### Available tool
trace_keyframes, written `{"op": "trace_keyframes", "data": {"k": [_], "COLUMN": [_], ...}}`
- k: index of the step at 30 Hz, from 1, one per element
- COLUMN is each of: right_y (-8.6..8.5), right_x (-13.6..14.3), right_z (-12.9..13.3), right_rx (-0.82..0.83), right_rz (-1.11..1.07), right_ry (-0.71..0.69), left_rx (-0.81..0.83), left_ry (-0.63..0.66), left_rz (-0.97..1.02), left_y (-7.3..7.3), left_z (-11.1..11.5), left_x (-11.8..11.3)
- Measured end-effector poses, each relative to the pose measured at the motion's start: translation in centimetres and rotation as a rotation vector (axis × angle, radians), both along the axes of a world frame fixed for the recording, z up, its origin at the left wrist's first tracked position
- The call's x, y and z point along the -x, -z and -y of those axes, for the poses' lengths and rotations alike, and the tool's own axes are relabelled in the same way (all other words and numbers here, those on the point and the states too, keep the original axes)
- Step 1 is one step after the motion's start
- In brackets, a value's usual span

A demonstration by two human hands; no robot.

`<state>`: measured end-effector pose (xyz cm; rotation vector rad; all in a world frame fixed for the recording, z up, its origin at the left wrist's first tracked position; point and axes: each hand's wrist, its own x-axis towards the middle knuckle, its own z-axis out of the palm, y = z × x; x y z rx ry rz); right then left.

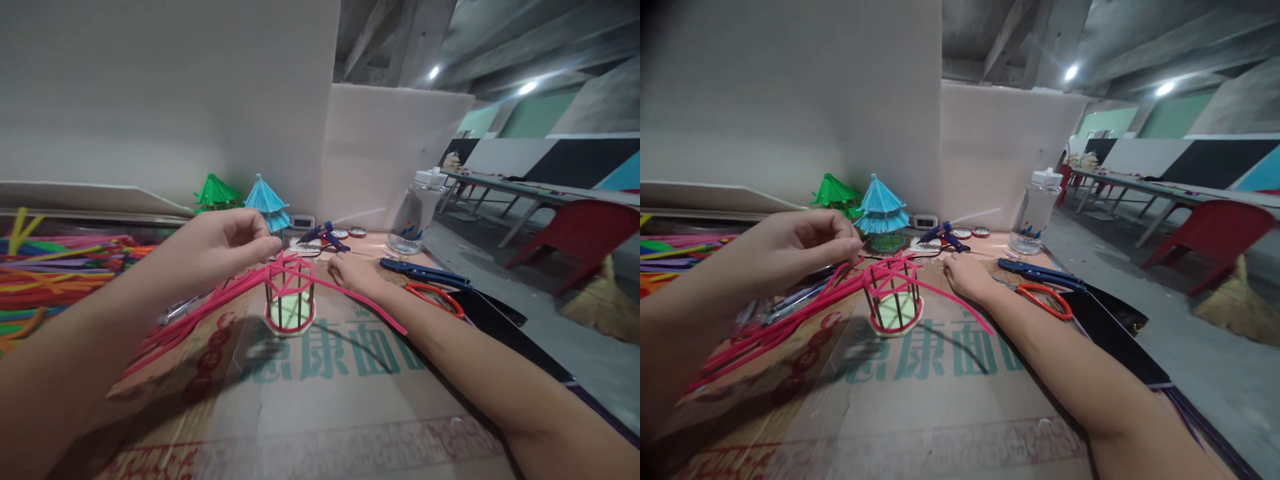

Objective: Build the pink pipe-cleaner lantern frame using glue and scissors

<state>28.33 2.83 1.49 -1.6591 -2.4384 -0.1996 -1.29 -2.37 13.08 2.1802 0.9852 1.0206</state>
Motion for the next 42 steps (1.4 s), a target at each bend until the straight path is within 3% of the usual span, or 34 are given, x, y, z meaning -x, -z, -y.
{"op": "trace_keyframes", "data": {"k": [3,5,9,12,14,17,23,28,33,36,39,42], "right_y": [-0.2,-1.3,-5.9,-9.6,-11.1,-11.5,-10.9,-11.4,-13.5,-15.1,-16.3,-16.7], "right_x": [0.0,0.0,0.4,1.5,2.6,4.2,4.6,4.7,3.9,2.1,0.3,-0.3], "right_z": [0.1,0.4,2.2,5.4,7.7,10.1,11.1,11.8,13.8,15.4,15.9,14.5], "right_rx": [-0.018,-0.037,-0.18,-0.377,-0.469,-0.609,-0.726,-0.748,-0.52,-0.22,0.071,0.275], "right_rz": [-0.029,-0.071,-0.232,-0.524,-0.507,-0.351,-0.15,-0.022,-0.387,-0.617,-0.562,-0.443], "right_ry": [-0.009,-0.01,0.008,-0.188,-0.379,-0.514,-0.435,-0.42,-0.336,-0.449,-0.55,-0.547], "left_rx": [0.063,0.093,0.122,0.107,0.103,0.074,-0.037,-0.122,-0.061,-0.076,-0.105,-0.081], "left_ry": [0.118,0.182,0.253,0.255,0.267,0.281,0.302,0.259,0.048,-0.039,-0.04,0.045], "left_rz": [-0.02,-0.003,0.026,0.008,-0.022,-0.075,-0.129,-0.132,0.004,-0.062,-0.277,-0.459], "left_y": [-0.1,-0.3,-0.4,-0.3,-0.3,-0.2,-0.1,-0.3,-1.1,-1.0,-0.2,0.9], "left_z": [0.4,1.1,2.2,2.5,2.6,2.8,3.8,4.5,3.6,1.7,-0.5,-2.0], "left_x": [-0.3,-0.7,-1.2,-1.4,-1.4,-1.5,-2.1,-2.1,-1.0,-0.3,0.1,0.1]}}
